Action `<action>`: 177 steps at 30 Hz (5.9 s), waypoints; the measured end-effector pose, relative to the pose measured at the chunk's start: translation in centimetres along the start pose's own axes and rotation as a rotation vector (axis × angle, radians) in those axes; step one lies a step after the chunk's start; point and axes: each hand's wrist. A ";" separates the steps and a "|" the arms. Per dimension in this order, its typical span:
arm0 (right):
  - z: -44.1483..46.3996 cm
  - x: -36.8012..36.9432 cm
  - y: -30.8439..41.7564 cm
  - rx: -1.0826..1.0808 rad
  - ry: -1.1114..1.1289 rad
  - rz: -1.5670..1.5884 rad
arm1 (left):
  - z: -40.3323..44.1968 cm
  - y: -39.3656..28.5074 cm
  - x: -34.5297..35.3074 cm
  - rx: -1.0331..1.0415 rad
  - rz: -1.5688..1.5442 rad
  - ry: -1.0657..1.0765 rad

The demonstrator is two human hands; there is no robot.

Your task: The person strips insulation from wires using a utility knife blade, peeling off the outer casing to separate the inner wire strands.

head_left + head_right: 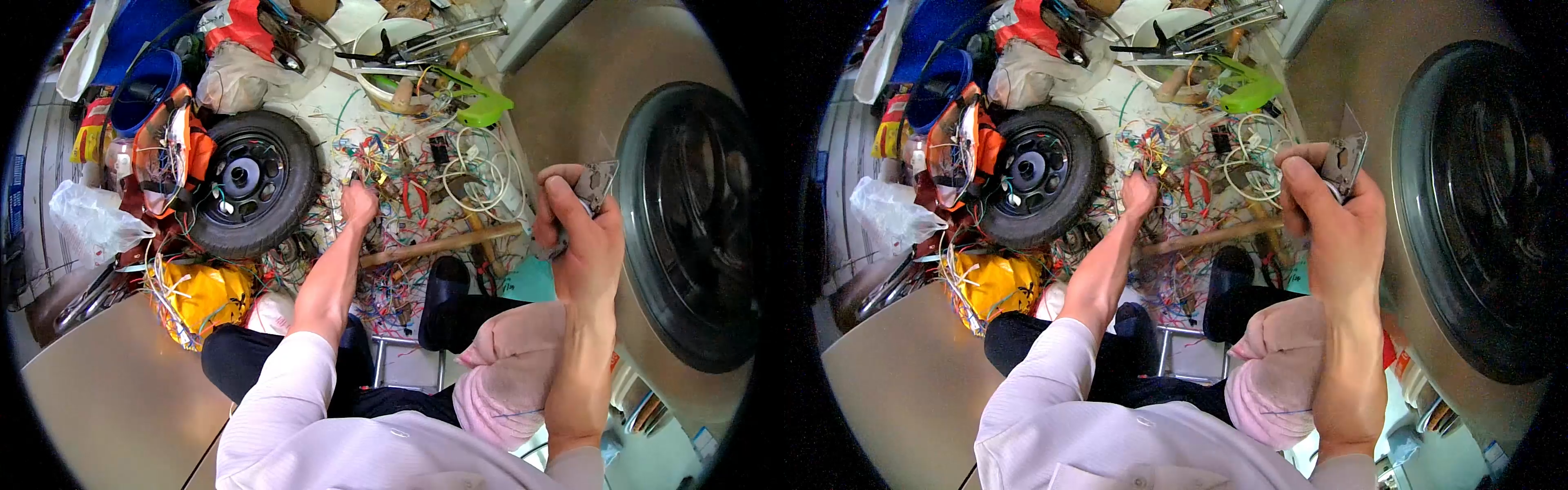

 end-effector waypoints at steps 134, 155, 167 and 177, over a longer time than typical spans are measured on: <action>-24.3 -5.1 0.0 -0.653 0.178 -0.792 | -37.3 -2.3 -24.0 0.136 -1.012 1.072; -23.2 -5.8 -2.0 -0.714 0.262 -0.861 | -37.5 -2.8 -24.0 0.498 -0.547 0.628; -24.5 -5.3 -2.3 -0.768 0.196 -0.950 | -37.9 -0.4 -24.1 0.520 -0.508 0.574; -24.3 -6.0 -2.7 -0.775 0.202 -0.890 | -37.8 2.6 -25.6 0.148 -0.851 1.158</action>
Point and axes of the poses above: each hand's wrist, its own z-axis towards the middle knuckle, its own x-axis out of the palm, y = z × x, and after that the axes turned 13 degrees about -x, right-handed
